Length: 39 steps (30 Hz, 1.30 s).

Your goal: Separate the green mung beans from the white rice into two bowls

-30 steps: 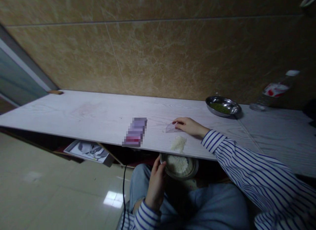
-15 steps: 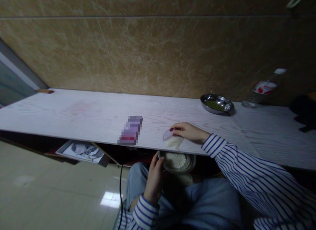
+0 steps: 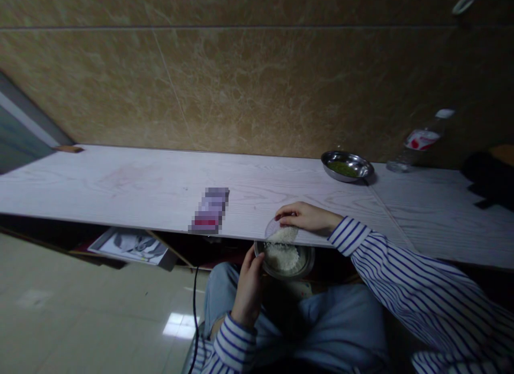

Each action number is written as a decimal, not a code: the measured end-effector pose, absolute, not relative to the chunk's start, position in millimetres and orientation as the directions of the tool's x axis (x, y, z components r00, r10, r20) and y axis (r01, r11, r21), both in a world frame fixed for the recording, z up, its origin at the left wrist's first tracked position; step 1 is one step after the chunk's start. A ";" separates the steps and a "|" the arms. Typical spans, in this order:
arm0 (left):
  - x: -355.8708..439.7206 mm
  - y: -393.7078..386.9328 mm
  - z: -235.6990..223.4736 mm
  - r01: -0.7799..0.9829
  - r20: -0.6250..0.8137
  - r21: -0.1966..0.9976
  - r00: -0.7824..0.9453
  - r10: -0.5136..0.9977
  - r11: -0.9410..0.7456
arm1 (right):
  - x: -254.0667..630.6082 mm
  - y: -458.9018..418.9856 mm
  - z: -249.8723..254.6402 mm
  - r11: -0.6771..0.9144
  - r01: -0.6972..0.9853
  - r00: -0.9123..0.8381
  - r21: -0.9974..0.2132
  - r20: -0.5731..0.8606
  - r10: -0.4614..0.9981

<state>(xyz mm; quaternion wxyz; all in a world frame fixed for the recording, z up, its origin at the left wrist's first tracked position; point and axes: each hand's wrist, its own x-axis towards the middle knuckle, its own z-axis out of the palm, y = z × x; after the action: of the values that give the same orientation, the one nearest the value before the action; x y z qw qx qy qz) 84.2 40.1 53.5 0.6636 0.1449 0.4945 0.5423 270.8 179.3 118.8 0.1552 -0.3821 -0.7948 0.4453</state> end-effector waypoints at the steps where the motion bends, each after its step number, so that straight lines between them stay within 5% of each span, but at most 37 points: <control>1: 84.1 40.0 53.1 -0.575 -0.495 0.731 -0.077 0.866 0.367 | 271.9 178.5 119.6 0.316 0.470 -0.666 -0.824 -0.096 0.740; 12: 81.1 39.5 46.9 -0.562 -0.515 0.731 -0.081 0.853 0.387 | 252.1 191.1 119.7 0.350 0.448 -0.589 -0.823 0.023 0.808; 34: 87.9 35.6 50.6 -0.521 -0.477 0.764 -0.058 0.877 0.381 | 275.9 177.0 126.0 0.324 0.420 -0.771 -0.848 -0.145 0.620; 39: 88.9 35.3 50.8 -0.523 -0.491 0.754 -0.046 0.870 0.398 | 282.7 176.0 134.7 0.374 0.477 -0.665 -0.795 -0.048 0.745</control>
<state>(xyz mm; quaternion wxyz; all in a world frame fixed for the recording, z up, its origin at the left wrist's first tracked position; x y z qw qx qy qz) 88.9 35.3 50.8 0.6686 0.1728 0.5019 0.5207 282.7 176.0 134.7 0.1621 -0.3758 -0.8130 0.4142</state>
